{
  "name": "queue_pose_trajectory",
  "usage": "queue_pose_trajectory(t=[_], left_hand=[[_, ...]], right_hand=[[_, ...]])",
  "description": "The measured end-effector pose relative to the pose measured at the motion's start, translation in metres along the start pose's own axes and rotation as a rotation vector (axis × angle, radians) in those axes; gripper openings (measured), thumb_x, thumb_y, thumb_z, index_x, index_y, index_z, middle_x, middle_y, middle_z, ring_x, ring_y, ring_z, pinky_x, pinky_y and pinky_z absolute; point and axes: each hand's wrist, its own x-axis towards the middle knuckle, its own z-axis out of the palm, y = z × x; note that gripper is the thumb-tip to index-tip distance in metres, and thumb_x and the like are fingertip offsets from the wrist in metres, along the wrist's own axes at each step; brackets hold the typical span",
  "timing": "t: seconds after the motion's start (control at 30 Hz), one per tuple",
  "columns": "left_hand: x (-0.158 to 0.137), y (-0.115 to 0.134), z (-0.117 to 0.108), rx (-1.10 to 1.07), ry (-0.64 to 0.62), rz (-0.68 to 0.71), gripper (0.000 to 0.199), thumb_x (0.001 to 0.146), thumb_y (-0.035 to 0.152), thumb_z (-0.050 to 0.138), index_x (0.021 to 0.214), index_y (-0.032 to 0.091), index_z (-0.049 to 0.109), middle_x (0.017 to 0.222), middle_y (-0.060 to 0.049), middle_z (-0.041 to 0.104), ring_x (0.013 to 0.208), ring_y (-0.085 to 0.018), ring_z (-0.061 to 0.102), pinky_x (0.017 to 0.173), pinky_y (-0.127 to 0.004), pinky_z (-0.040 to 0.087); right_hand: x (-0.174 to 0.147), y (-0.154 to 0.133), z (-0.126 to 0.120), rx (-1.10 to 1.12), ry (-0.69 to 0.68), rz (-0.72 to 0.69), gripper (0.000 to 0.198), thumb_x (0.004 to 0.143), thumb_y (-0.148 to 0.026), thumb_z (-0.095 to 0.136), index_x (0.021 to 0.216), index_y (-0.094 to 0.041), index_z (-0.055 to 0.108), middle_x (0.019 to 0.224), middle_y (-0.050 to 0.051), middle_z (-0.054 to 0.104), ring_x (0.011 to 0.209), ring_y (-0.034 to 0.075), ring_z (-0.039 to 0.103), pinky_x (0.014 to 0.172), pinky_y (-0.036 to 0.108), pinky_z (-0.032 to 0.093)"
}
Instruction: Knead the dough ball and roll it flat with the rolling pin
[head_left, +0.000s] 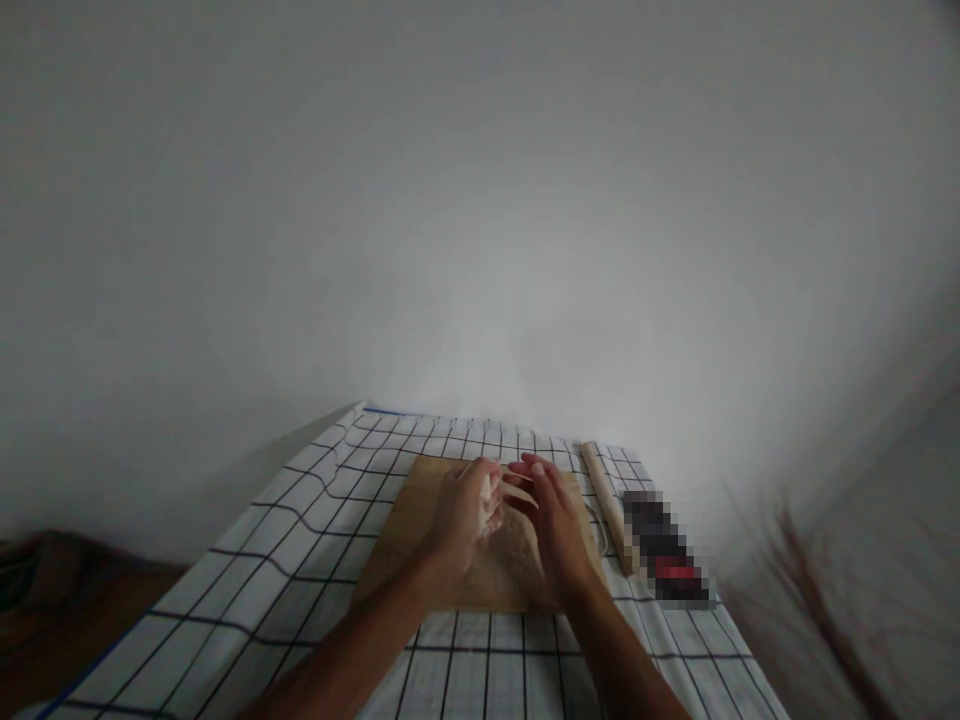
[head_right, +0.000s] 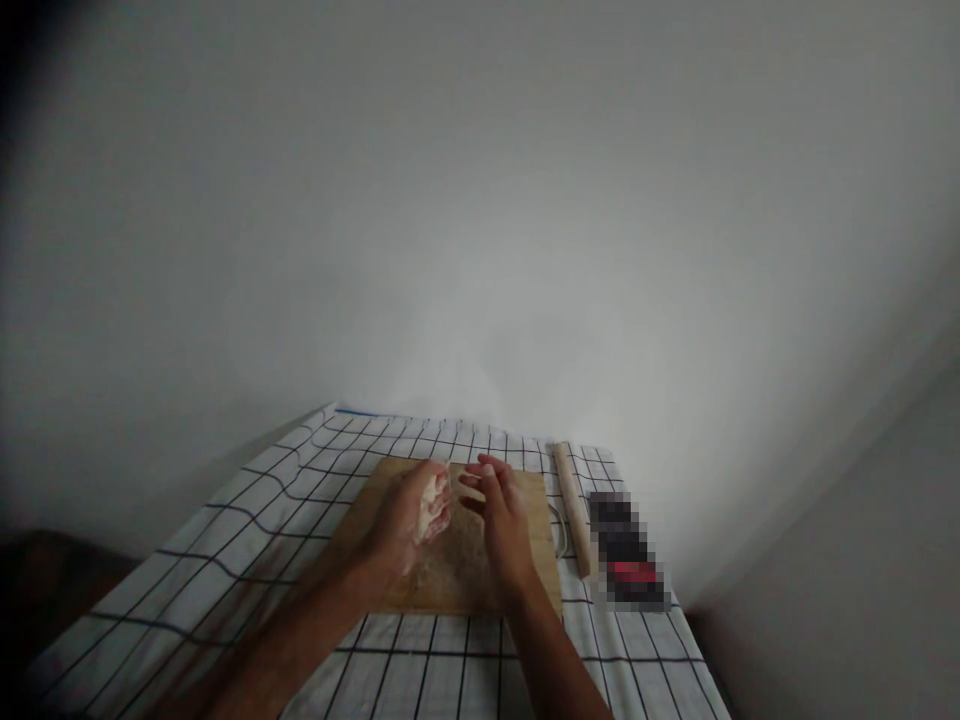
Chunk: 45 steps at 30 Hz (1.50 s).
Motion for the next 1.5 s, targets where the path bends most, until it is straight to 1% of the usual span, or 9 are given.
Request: queue_pose_trajectory(t=[0.23, 0.5, 0.73, 0.87, 1.0, 1.1, 1.2, 1.4, 1.5], left_hand=[[-0.004, -0.016, -0.001, 0.003, 0.001, -0.038, 0.030, 0.075, 0.047, 0.067, 0.077, 0.018, 0.061, 0.062, 0.003, 0.056, 0.047, -0.008, 0.048, 0.042, -0.019, 0.030], [0.003, -0.010, -0.007, -0.308, -0.249, -0.283, 0.031, 0.085, 0.048, 0.065, 0.085, 0.017, 0.058, 0.066, 0.002, 0.059, 0.051, -0.011, 0.057, 0.036, -0.019, 0.028], [-0.004, -0.018, -0.004, -0.295, -0.322, -0.148, 0.024, 0.089, 0.033, 0.066, 0.106, 0.017, 0.063, 0.093, -0.005, 0.072, 0.086, -0.020, 0.070, 0.071, -0.028, 0.053], [-0.011, -0.018, 0.000, -0.374, -0.409, -0.359, 0.040, 0.090, 0.050, 0.060, 0.106, 0.014, 0.068, 0.097, -0.010, 0.075, 0.099, -0.027, 0.070, 0.085, -0.035, 0.052], [-0.012, -0.010, -0.002, -0.488, -0.543, -0.510, 0.056, 0.091, 0.062, 0.050, 0.112, 0.014, 0.068, 0.104, -0.014, 0.075, 0.107, -0.031, 0.068, 0.094, -0.042, 0.049], [-0.013, -0.001, -0.004, -0.498, -0.617, -0.514, 0.066, 0.091, 0.069, 0.045, 0.118, 0.013, 0.067, 0.111, -0.015, 0.073, 0.112, -0.032, 0.066, 0.098, -0.044, 0.046], [-0.016, 0.002, -0.002, -0.486, -0.672, -0.504, 0.070, 0.092, 0.071, 0.040, 0.121, 0.012, 0.065, 0.115, -0.016, 0.072, 0.115, -0.031, 0.064, 0.100, -0.043, 0.044], [-0.012, -0.010, 0.005, -0.328, -0.636, -0.504, 0.060, 0.094, 0.064, 0.043, 0.119, 0.014, 0.064, 0.120, -0.016, 0.069, 0.113, -0.028, 0.064, 0.098, -0.039, 0.046], [-0.009, -0.012, 0.004, -0.179, -0.449, -0.304, 0.053, 0.092, 0.059, 0.054, 0.120, 0.015, 0.063, 0.133, -0.017, 0.062, 0.123, -0.029, 0.057, 0.102, -0.041, 0.044]], right_hand=[[-0.015, -0.006, 0.008, -0.517, -0.062, -0.380, 0.030, 0.101, -0.039, 0.047, 0.124, -0.027, 0.062, 0.133, 0.006, 0.059, 0.126, 0.022, 0.052, 0.110, 0.041, 0.039], [-0.009, -0.005, 0.000, -0.523, -0.001, -0.313, 0.036, 0.105, -0.041, 0.036, 0.128, -0.026, 0.059, 0.134, 0.005, 0.060, 0.128, 0.022, 0.051, 0.113, 0.042, 0.037], [-0.018, -0.009, 0.008, -0.728, -0.082, -0.479, 0.039, 0.098, -0.037, 0.051, 0.135, -0.027, 0.059, 0.150, 0.009, 0.046, 0.132, 0.028, 0.050, 0.108, 0.048, 0.044], [-0.017, -0.009, 0.010, -0.927, -0.082, -0.573, 0.055, 0.088, -0.040, 0.066, 0.140, -0.024, 0.055, 0.153, 0.012, 0.044, 0.139, 0.033, 0.045, 0.112, 0.055, 0.040], [-0.013, -0.015, 0.014, -0.981, -0.094, -0.529, 0.041, 0.091, -0.037, 0.063, 0.128, -0.020, 0.065, 0.146, 0.014, 0.054, 0.131, 0.031, 0.054, 0.107, 0.050, 0.046], [-0.013, -0.019, 0.018, -0.957, -0.060, -0.536, 0.037, 0.090, -0.035, 0.063, 0.124, -0.020, 0.067, 0.139, 0.015, 0.059, 0.124, 0.030, 0.060, 0.102, 0.046, 0.048], [-0.011, -0.019, 0.018, -0.849, -0.033, -0.523, 0.018, 0.090, -0.035, 0.063, 0.095, -0.021, 0.073, 0.100, 0.008, 0.074, 0.093, 0.023, 0.069, 0.086, 0.037, 0.052], [0.004, -0.016, -0.001, -0.295, 0.310, -0.130, 0.051, 0.093, -0.060, 0.051, 0.059, -0.022, 0.050, 0.049, -0.004, 0.052, 0.043, 0.013, 0.047, 0.044, 0.026, 0.035], [0.012, -0.017, -0.010, -0.030, 0.353, -0.036, 0.055, 0.091, -0.066, 0.047, 0.056, -0.024, 0.041, 0.042, -0.006, 0.042, 0.035, 0.012, 0.038, 0.039, 0.026, 0.029]])
